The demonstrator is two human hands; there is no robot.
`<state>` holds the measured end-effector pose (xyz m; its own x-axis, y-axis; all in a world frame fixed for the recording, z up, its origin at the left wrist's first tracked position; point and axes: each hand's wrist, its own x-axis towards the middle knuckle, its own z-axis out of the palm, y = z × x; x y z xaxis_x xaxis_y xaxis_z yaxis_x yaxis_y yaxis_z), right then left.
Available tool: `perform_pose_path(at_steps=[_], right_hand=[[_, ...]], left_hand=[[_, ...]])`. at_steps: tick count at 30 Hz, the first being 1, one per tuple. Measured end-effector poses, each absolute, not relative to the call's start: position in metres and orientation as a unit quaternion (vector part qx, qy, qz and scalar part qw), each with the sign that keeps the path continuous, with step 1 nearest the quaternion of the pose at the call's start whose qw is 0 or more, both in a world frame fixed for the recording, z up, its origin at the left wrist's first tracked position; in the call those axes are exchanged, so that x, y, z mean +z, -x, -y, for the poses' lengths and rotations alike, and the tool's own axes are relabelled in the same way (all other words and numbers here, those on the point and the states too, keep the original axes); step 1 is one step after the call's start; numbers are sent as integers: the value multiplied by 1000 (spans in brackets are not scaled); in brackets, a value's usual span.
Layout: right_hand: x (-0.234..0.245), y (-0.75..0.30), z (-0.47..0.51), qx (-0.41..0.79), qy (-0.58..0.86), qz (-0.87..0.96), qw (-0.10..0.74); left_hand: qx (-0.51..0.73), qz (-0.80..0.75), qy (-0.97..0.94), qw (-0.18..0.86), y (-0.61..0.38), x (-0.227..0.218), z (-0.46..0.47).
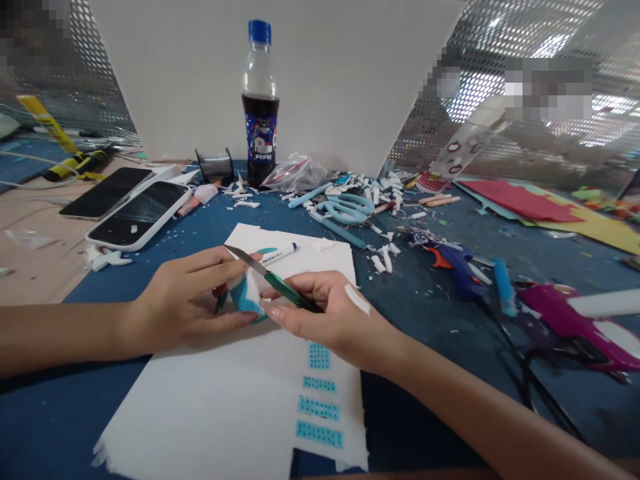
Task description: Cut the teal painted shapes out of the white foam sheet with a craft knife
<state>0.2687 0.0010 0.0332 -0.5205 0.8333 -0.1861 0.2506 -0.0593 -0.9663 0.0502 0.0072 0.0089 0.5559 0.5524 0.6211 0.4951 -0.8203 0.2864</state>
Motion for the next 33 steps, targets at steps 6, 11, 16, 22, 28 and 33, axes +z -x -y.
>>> perform_pose_path(at_steps=[6, 11, 16, 22, 28, 33], right_hand=[[31, -265, -4, 628, 432, 594, 257], [37, -261, -5, 675, 472, 511, 245], [38, -263, -4, 694, 463, 486, 259], [38, -266, -5, 698, 452, 476, 286], [40, -267, -7, 712, 440, 464, 290], [40, -267, -4, 733, 410, 477, 257]], left_hand=[[367, -332, -869, 10, -51, 7, -9], [383, -350, -853, 53, -50, 7, -10], [373, -310, -873, 63, -49, 7, -11], [373, -283, -878, 99, -50, 6, -13], [388, -290, -868, 108, -50, 7, -13], [395, -255, -872, 135, -50, 8, -13]])
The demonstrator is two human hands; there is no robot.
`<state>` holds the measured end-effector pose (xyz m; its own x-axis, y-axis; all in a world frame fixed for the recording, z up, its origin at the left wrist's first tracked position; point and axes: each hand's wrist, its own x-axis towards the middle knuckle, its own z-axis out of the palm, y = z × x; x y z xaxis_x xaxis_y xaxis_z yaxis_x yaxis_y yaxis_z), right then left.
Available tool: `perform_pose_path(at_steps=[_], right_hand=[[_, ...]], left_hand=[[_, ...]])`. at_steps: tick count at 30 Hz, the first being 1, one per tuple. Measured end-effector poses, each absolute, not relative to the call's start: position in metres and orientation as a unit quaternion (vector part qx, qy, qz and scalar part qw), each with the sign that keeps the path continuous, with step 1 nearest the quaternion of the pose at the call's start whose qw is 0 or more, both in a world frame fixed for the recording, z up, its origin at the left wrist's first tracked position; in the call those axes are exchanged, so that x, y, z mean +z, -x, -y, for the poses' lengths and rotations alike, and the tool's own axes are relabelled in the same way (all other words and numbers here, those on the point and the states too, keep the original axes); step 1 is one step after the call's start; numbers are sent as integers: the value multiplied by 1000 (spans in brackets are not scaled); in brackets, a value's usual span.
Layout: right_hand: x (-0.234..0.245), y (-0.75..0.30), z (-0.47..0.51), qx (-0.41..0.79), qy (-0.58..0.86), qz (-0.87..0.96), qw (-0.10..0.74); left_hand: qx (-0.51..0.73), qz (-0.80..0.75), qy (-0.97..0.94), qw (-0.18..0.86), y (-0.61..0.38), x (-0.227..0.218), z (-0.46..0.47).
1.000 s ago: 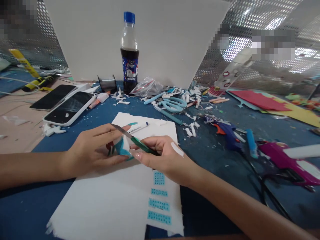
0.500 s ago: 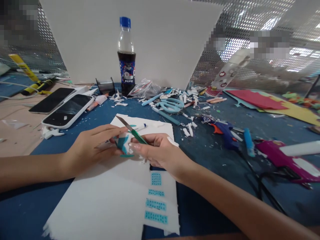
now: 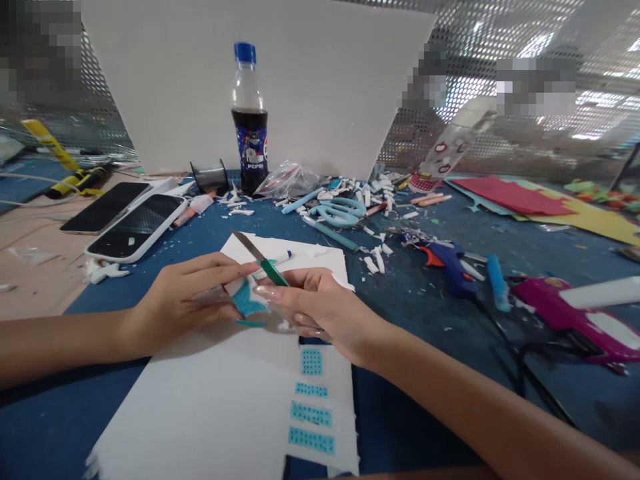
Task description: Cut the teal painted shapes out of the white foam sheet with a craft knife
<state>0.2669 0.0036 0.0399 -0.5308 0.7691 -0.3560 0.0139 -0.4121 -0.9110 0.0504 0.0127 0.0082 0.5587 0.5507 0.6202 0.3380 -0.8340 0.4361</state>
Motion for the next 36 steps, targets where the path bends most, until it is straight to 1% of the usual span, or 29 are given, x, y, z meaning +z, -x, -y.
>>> perform_pose_path(at_steps=[6, 13, 16, 20, 24, 27, 33, 36], right_hand=[[40, -266, -2, 749, 386, 470, 263], [40, -264, 1, 781, 364, 436, 259], [40, -263, 1, 789, 362, 426, 255], [39, -263, 1, 791, 358, 417, 268], [40, -262, 1, 779, 365, 425, 283], [40, -261, 0, 771, 374, 427, 289], [38, -266, -6, 750, 403, 401, 337], [39, -266, -6, 745, 412, 408, 330]], left_hand=[[432, -248, -853, 155, -48, 12, -13], [453, -212, -821, 274, -48, 9, -21], [463, -191, -818, 282, -49, 10, -23], [477, -238, -811, 241, -50, 12, -20], [477, -307, -812, 141, -51, 12, -15], [463, -310, -824, 103, -51, 14, -12], [435, -267, -859, 43, -50, 14, -10], [433, -288, -853, 36, -50, 10, -11]])
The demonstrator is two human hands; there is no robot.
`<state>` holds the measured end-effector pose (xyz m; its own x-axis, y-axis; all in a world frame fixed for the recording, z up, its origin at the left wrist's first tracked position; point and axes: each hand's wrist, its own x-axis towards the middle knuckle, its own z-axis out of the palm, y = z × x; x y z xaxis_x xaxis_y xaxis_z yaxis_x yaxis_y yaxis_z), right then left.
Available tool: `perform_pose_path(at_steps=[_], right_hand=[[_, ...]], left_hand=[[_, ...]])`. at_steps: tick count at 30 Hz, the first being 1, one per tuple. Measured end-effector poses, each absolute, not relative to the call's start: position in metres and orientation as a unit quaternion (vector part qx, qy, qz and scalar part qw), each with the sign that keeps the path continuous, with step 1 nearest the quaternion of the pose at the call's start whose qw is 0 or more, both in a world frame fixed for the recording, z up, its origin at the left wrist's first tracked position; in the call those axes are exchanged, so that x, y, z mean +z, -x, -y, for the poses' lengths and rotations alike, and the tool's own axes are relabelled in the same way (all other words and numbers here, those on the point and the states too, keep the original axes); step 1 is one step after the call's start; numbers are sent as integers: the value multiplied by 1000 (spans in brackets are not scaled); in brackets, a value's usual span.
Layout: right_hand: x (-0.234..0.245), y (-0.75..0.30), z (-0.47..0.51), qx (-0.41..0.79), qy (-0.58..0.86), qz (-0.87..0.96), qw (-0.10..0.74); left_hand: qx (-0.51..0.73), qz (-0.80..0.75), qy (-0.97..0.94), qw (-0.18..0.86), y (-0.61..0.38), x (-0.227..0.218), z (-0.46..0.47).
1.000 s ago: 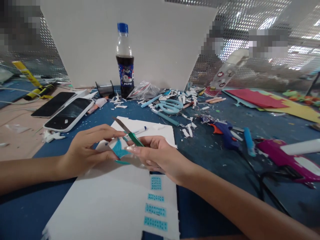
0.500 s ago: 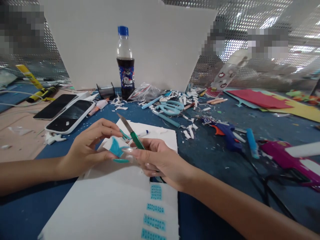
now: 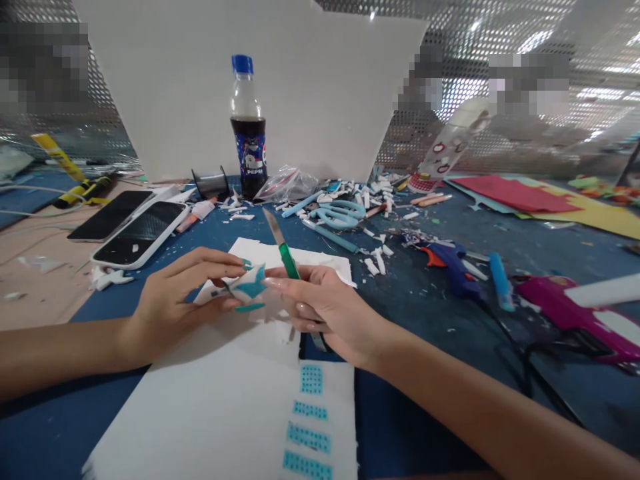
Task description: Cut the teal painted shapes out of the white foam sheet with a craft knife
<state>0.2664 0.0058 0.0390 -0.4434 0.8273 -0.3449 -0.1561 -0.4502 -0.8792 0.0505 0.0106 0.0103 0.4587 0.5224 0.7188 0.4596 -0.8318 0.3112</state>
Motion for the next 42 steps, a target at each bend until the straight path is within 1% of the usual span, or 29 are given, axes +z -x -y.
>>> perform_pose_path(at_steps=[4, 8, 10, 17, 22, 24, 27, 32, 38, 42], right_hand=[[43, -264, -4, 742, 424, 418, 307], [44, -264, -3, 756, 399, 429, 293], [43, -265, -3, 767, 386, 423, 292], [43, -262, 2, 773, 397, 410, 277], [43, -262, 0, 761, 408, 412, 291], [43, -263, -1, 763, 405, 416, 284], [45, -264, -2, 764, 415, 417, 267], [45, -265, -1, 751, 425, 434, 258], [43, -266, -3, 738, 418, 459, 264], [44, -264, -3, 743, 402, 473, 249]], left_hand=[[432, -304, -846, 74, -52, 5, -13], [385, -243, -888, 69, -53, 6, -15], [389, -232, -890, 60, -53, 8, -16], [442, -289, -848, 40, -54, 11, -13], [408, -318, -854, 50, -53, 6, -11], [391, -328, -858, 50, -53, 5, -11], [378, -307, -873, 29, -53, 4, -12], [369, -226, -901, -1, -54, 5, -16], [398, -225, -889, -3, -55, 5, -15], [379, -226, -897, -2, -54, 5, -14]])
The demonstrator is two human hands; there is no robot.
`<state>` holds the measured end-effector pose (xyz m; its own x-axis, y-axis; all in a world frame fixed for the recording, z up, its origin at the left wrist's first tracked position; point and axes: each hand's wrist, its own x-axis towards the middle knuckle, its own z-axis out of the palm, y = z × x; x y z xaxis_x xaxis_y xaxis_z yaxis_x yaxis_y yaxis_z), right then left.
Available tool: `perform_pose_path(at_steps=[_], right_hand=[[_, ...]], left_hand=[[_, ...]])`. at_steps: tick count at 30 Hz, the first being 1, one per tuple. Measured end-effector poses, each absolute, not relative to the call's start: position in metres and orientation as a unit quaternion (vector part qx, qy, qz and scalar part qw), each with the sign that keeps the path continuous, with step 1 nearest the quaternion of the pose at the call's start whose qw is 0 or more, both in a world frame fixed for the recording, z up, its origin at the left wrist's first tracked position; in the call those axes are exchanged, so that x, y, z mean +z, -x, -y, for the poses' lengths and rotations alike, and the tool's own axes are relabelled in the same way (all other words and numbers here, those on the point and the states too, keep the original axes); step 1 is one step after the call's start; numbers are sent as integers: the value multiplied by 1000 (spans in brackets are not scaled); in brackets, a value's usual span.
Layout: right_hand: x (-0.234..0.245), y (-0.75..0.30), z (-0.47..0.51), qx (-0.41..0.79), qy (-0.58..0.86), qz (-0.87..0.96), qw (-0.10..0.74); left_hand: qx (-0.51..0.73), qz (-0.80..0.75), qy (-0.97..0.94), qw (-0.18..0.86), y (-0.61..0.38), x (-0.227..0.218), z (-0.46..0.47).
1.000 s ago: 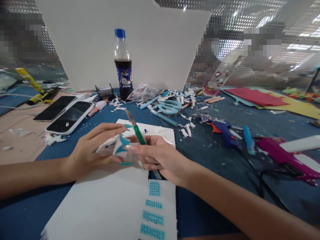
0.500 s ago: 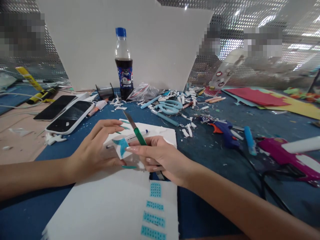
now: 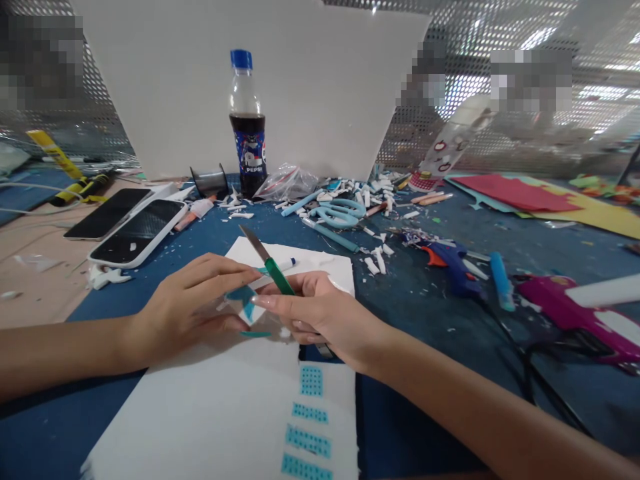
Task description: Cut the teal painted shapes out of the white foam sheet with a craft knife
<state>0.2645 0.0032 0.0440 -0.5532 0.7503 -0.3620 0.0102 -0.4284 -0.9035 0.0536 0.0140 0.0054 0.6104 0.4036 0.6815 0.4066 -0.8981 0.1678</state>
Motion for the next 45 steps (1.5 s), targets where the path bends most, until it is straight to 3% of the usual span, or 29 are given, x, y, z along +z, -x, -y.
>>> perform_pose_path(at_steps=[9, 15, 27, 35, 45], right_hand=[[41, -265, -1, 722, 415, 494, 251], [32, -272, -5, 549, 405, 641, 352], [30, -264, -1, 480, 429, 702, 304], [24, -287, -18, 255, 304, 861, 318], [10, -282, -28, 154, 312, 889, 298]], left_hand=[[-395, 209, 894, 33, -53, 10, -10], [-426, 276, 862, -11, -52, 11, -11], [-411, 257, 875, -19, -53, 6, -14], [-439, 286, 849, -64, -49, 13, -10], [-466, 257, 838, -122, -45, 9, -12]])
